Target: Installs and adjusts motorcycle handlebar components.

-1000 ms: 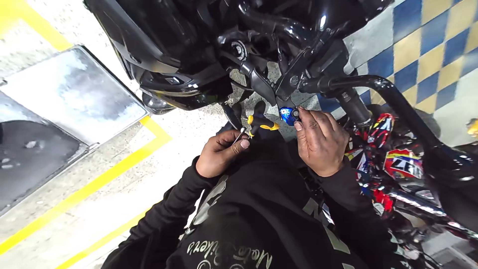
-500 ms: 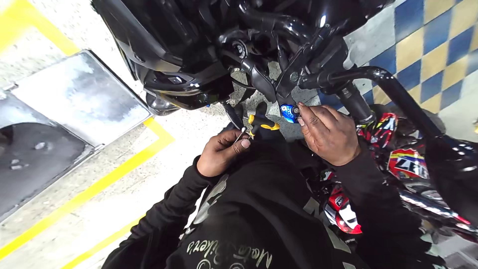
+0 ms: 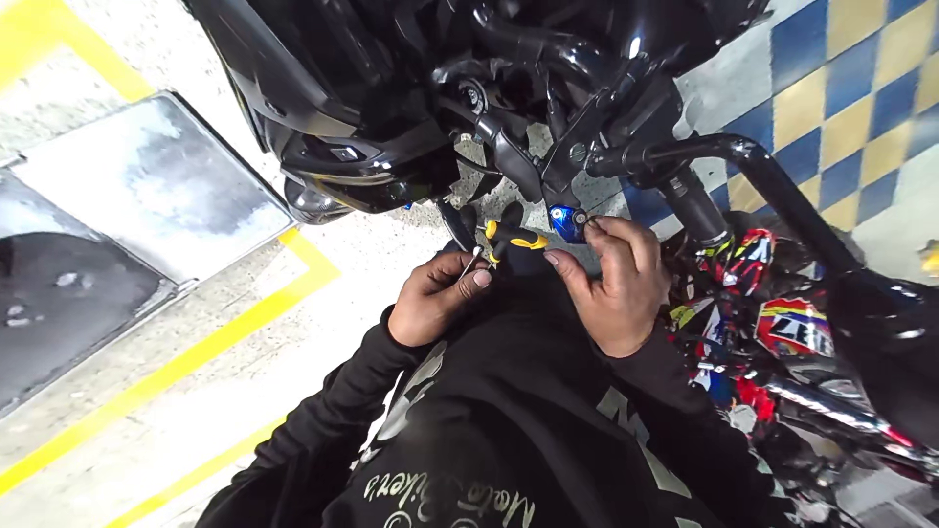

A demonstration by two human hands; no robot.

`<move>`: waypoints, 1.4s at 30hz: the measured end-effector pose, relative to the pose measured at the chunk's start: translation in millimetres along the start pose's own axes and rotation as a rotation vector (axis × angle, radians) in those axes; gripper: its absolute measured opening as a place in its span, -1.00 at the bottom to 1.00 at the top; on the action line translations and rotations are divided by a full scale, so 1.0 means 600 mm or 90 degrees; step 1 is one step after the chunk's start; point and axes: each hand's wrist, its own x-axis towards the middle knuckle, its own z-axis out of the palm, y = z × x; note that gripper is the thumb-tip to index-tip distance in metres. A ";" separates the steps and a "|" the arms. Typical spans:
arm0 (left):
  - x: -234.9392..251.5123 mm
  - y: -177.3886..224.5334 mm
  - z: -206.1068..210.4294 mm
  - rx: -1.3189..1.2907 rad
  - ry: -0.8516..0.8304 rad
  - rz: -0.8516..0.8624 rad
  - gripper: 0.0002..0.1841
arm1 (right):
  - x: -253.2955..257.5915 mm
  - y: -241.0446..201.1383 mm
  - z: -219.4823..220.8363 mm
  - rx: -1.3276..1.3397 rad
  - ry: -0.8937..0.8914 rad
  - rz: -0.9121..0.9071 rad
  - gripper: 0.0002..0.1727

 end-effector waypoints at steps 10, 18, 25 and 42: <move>0.021 -0.011 0.019 -0.079 0.090 0.005 -0.89 | -0.002 -0.003 0.007 0.075 -0.002 0.035 -0.60; 0.021 -0.013 0.012 -0.093 0.105 0.004 -0.88 | 0.039 0.032 -0.023 0.293 -0.124 0.074 -0.65; 0.026 -0.021 0.012 -0.102 0.104 -0.041 -0.87 | 0.039 0.032 -0.020 0.329 -0.157 0.106 -0.57; 0.119 -0.023 0.103 -0.626 -0.173 -0.171 -0.84 | 0.027 0.004 -0.006 0.376 -0.086 0.202 -0.55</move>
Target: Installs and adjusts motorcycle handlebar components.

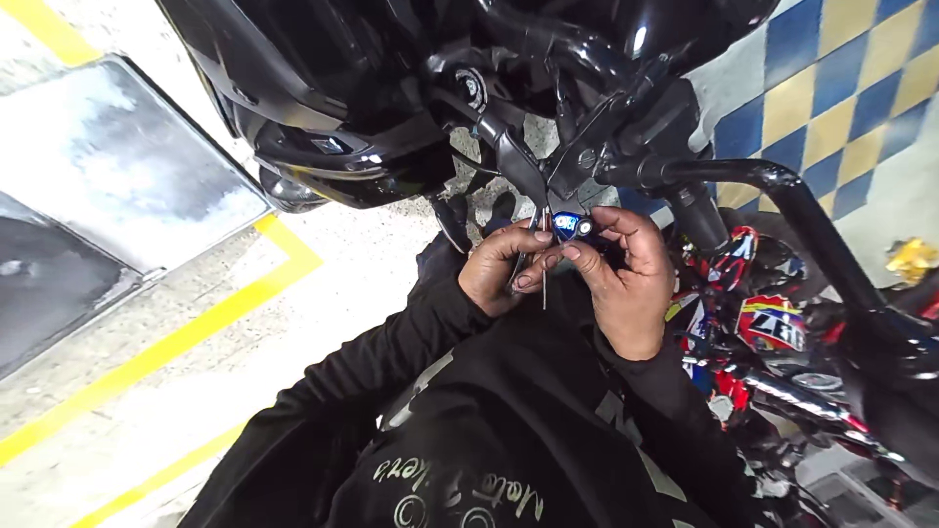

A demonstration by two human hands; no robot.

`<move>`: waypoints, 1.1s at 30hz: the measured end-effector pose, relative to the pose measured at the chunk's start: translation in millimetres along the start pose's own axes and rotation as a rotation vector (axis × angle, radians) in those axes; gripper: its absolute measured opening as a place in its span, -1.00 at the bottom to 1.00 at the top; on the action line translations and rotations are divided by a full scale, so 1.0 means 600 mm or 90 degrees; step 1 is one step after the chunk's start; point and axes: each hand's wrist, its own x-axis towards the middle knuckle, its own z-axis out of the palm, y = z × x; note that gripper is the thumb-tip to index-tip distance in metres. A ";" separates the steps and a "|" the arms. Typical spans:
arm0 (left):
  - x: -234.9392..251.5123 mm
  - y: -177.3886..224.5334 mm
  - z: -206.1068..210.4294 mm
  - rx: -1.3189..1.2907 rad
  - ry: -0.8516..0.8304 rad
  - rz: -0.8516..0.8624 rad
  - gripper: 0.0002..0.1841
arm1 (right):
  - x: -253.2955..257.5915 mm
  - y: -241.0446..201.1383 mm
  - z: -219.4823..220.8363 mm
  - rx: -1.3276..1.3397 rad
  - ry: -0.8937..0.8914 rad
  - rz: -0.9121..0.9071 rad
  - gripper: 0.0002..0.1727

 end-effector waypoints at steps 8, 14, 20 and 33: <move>-0.009 0.007 -0.002 0.177 0.058 0.042 -0.68 | -0.004 0.005 -0.008 -0.040 0.008 -0.066 -0.56; -0.100 0.014 -0.039 0.500 0.193 0.081 -0.69 | -0.054 -0.018 -0.030 -0.187 0.088 -0.167 -0.79; -0.155 0.035 -0.016 0.765 0.006 0.267 -0.75 | -0.063 -0.058 0.001 -0.011 -0.193 -0.017 -0.64; -0.091 0.024 -0.038 0.561 0.096 0.214 -0.55 | -0.092 -0.042 -0.073 0.254 -0.047 -0.031 -0.73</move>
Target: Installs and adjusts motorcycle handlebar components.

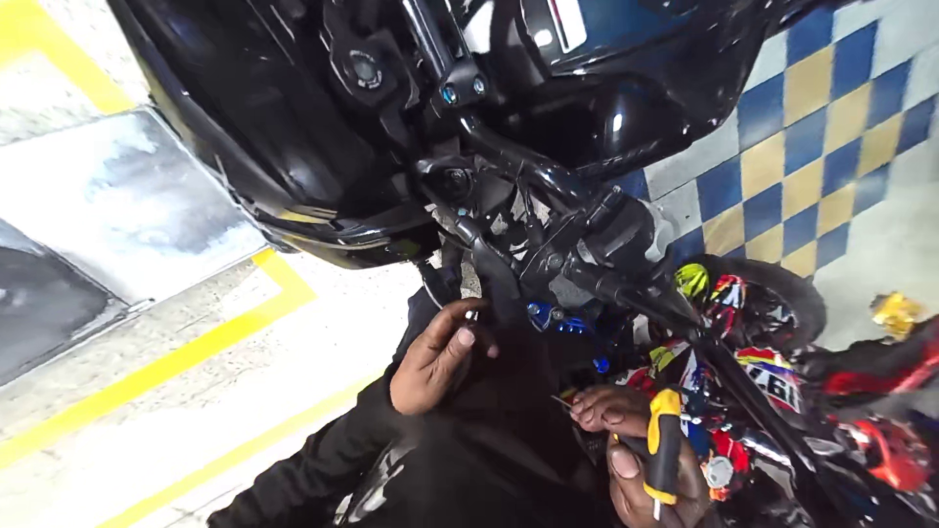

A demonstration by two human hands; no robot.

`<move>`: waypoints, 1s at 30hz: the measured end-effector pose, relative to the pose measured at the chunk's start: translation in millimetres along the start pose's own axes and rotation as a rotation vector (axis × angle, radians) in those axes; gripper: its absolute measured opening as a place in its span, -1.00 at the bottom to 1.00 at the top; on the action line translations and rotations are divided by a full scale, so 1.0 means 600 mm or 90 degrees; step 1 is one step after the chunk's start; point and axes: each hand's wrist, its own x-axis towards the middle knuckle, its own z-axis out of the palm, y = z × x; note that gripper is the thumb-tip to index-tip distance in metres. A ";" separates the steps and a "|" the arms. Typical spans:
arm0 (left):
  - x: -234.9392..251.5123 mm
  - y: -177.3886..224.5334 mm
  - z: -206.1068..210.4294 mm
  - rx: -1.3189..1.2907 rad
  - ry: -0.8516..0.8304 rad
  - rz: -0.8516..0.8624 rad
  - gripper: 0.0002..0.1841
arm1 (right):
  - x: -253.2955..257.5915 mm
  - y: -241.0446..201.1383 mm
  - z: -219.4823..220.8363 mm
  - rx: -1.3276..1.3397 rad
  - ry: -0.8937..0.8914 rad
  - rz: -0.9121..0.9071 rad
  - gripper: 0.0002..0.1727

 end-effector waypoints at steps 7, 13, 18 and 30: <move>0.091 -0.020 0.038 -0.201 0.003 -0.148 -0.81 | -0.014 0.019 -0.016 -0.178 0.025 0.039 -0.75; 0.107 -0.004 0.034 -0.271 -0.087 -0.149 -0.76 | -0.008 0.024 -0.037 -0.212 -0.034 0.032 -0.76; 0.108 -0.009 0.033 -0.332 -0.066 -0.163 -0.88 | 0.005 0.021 -0.051 -0.213 -0.081 0.036 -0.75; 0.101 -0.005 0.021 -0.410 -0.164 -0.135 -0.85 | 0.017 0.016 -0.054 -0.268 -0.072 0.009 -0.73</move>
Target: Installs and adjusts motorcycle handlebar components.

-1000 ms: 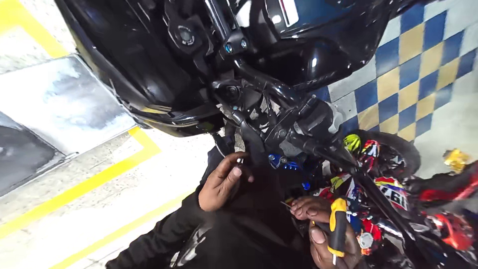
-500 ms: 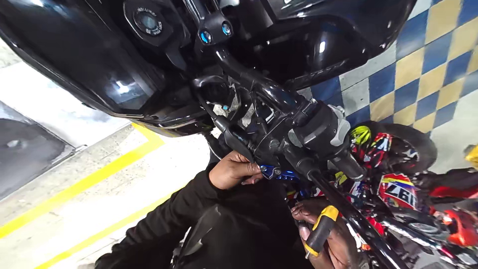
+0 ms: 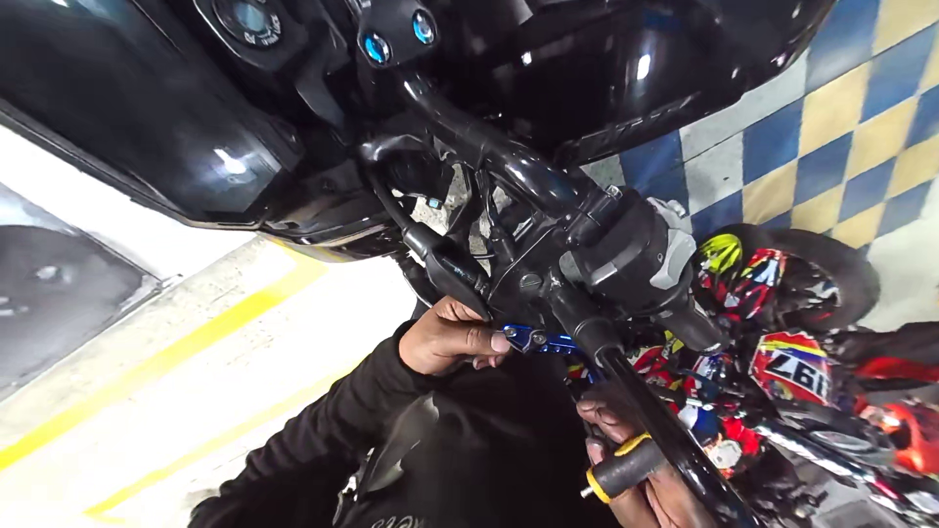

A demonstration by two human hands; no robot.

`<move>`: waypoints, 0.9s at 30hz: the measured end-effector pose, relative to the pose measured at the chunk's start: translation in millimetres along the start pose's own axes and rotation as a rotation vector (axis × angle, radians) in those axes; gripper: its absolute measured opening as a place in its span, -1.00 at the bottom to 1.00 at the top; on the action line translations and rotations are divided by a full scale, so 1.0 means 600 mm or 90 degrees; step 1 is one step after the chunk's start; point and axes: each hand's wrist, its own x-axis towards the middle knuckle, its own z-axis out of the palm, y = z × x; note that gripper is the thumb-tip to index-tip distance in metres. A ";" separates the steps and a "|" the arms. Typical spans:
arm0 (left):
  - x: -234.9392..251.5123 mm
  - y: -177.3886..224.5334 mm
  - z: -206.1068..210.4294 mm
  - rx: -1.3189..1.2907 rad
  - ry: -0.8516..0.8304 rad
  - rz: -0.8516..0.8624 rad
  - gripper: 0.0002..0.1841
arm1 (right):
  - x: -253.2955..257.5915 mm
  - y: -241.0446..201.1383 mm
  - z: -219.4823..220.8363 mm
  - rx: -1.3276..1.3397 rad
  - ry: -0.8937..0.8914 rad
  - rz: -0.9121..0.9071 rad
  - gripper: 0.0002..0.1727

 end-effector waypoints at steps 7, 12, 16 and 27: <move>-0.013 0.007 0.023 0.258 0.114 0.076 -0.79 | -0.001 -0.039 -0.010 -0.059 0.020 -0.006 -0.68; -0.008 -0.004 0.024 0.221 0.121 0.069 -0.88 | -0.008 -0.098 -0.006 0.020 0.053 0.007 -0.77; -0.008 -0.004 0.032 0.210 0.127 0.078 -0.85 | -0.025 -0.139 -0.010 0.039 0.070 0.048 -0.85; -0.010 -0.025 0.065 0.345 0.246 0.154 -0.81 | 0.005 -0.215 -0.042 -0.032 0.213 -0.098 -0.57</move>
